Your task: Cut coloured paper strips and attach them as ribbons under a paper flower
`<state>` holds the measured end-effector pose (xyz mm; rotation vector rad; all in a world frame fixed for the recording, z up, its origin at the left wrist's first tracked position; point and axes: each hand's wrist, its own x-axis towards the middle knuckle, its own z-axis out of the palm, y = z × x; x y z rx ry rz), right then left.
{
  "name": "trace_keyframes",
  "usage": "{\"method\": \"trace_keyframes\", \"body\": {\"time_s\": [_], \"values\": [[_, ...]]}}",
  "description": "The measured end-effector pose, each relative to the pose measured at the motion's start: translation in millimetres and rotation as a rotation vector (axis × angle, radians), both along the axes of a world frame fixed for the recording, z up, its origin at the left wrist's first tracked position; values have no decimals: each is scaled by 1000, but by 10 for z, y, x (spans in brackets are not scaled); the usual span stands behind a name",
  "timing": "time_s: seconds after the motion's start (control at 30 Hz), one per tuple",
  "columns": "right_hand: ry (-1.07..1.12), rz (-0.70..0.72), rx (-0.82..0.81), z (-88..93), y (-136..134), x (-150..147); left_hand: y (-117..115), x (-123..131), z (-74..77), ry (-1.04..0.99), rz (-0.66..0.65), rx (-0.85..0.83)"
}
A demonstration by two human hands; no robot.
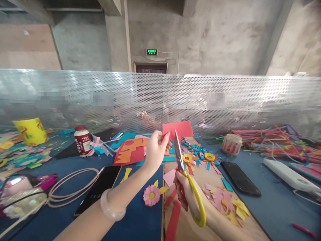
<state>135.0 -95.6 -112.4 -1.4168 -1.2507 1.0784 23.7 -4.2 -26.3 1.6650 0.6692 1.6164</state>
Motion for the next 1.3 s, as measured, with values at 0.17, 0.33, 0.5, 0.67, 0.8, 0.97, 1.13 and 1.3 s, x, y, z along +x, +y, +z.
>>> {"method": "trace_keyframes", "body": {"time_s": [0.17, 0.33, 0.5, 0.67, 0.8, 0.97, 1.13, 1.3], "values": [[1, 66, -32, 79, -30, -66, 157, -58, -6, -74, -18, -52], [29, 121, -25, 244, -94, -84, 270, -137, 45, -177, -44, -56], [18, 143, -102, 349, -210, -59, 312, -286, 203, -276, 3, -18], [-113, -149, 270, 508, -159, 52, 250, -320, 269, -251, -90, -28], [-138, -304, 471, 661, 81, 113, 99, -210, 237, -165, -161, -27], [66, -294, 550, 659, 270, 59, 4, -144, 185, -78, -197, -40], [295, -242, 443, 620, 258, -26, 54, -138, 118, -40, -157, -45], [430, -218, 359, 534, 328, 5, 147, -130, 103, -103, -113, -66]]}}
